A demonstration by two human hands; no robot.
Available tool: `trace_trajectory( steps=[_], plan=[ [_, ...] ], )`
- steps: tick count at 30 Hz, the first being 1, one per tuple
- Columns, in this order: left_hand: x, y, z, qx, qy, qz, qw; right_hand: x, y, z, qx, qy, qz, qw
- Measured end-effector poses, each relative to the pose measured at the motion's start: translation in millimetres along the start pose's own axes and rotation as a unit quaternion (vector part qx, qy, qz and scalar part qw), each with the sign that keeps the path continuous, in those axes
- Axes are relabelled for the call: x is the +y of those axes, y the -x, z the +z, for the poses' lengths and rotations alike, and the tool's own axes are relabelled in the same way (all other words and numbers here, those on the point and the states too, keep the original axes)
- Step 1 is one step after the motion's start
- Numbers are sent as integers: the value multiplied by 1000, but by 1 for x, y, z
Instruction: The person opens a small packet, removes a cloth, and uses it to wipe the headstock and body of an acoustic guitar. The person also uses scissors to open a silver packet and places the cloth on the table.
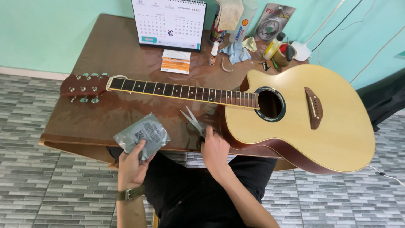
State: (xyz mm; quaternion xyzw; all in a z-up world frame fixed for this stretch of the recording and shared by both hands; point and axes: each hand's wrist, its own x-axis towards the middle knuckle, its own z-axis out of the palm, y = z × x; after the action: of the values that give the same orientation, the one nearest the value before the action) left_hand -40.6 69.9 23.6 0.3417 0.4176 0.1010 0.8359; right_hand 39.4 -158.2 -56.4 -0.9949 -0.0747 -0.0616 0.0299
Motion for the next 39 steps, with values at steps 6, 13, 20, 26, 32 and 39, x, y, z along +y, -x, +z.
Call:
trace_trajectory(
  steps=[6,13,20,26,32,39],
  plan=[
    [5,21,6,-33,-24,-6,999,2,-6,2,79,-15,-64,995],
    [8,29,10,-18,-30,-10,999,51,-24,-121,-37,-196,1,980],
    [-24,29,28,-59,6,-38,998,189,-275,-153,-4,-76,23,997],
    [-23,46,60,-24,-37,-115,992,235,-382,-55,-94,-8,23,995],
    [-3,53,69,31,-79,-184,979,258,-401,-17,-110,6,-9,994],
    [-19,49,60,-9,-86,-155,984,188,-317,-136,-129,-238,119,955]
  ],
)
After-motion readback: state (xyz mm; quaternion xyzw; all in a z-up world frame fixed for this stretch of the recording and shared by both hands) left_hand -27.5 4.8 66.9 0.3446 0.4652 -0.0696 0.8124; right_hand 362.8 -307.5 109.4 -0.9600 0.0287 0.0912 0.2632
